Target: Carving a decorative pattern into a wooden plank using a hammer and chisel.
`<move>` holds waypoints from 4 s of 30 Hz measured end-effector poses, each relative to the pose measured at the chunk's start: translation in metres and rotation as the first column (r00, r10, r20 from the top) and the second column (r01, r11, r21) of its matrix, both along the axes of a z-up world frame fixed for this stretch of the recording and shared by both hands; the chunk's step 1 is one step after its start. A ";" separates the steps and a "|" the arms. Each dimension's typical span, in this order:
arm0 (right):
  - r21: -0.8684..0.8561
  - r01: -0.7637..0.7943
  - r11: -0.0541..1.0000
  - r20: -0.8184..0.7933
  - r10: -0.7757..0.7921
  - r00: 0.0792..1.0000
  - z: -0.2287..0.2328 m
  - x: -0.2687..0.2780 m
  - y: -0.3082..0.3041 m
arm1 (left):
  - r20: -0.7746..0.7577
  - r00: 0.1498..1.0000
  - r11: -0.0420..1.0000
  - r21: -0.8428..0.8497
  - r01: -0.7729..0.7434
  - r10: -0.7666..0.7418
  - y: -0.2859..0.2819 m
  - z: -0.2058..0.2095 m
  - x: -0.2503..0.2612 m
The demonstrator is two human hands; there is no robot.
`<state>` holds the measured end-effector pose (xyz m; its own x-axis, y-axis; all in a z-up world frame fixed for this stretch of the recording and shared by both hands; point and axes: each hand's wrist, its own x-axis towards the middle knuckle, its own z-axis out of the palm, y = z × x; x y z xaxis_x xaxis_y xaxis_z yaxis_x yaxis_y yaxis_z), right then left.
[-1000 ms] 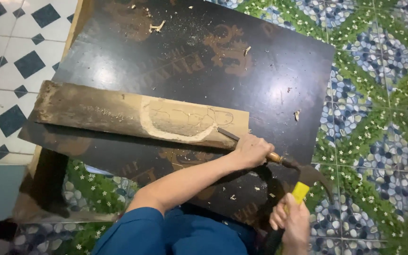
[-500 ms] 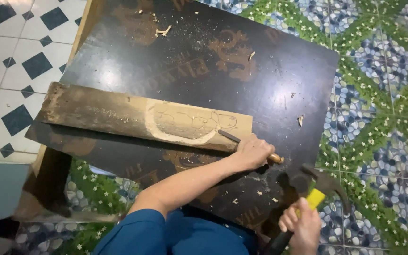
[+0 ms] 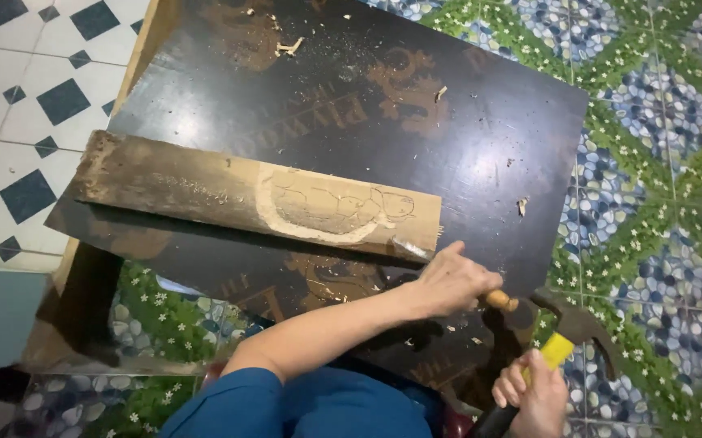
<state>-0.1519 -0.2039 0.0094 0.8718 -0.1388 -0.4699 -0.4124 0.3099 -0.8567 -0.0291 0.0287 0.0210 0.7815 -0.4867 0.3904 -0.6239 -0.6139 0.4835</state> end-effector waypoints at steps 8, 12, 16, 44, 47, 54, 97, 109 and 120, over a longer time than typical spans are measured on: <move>-0.110 -0.001 0.994 -0.112 -0.012 0.994 0.023 0.004 0.025 | -0.004 0.998 0.997 -0.027 -0.066 0.066 0.014 -0.003 0.022; -0.053 -0.018 0.998 -0.054 0.015 0.998 0.019 0.002 0.023 | -0.060 0.994 0.995 -0.023 -0.096 0.095 0.008 -0.003 0.023; -0.056 -0.002 0.998 -0.089 -0.003 0.996 0.006 0.002 0.012 | 0.107 0.981 0.986 -0.059 -0.154 0.160 0.007 -0.008 0.028; -0.099 0.023 0.995 -0.137 -0.037 0.990 0.018 0.004 0.026 | 0.072 0.922 0.921 -0.123 -0.369 0.380 0.018 0.003 0.024; -0.080 -0.005 0.997 -0.152 -0.008 0.988 -0.011 0.001 0.005 | 0.250 0.917 0.945 -0.188 -0.268 0.310 0.019 -0.004 0.038; -0.112 0.029 0.993 -0.155 -0.046 0.987 0.008 0.002 0.017 | -0.517 0.810 0.955 0.058 -0.291 0.279 0.029 0.024 0.024; -0.126 0.038 0.991 -0.101 -0.051 0.994 0.023 0.017 0.029 | 0.140 0.979 0.865 -0.498 -0.061 0.150 0.004 0.044 0.028; -0.177 -0.049 0.983 -0.113 0.029 0.993 0.032 0.031 0.043 | -0.352 0.919 0.395 -0.881 -0.262 -0.176 0.121 0.078 0.044; -0.197 -0.072 0.978 -0.090 0.055 0.994 0.033 0.025 0.045 | -0.360 0.912 0.222 -0.922 -0.316 -0.197 0.122 0.080 0.040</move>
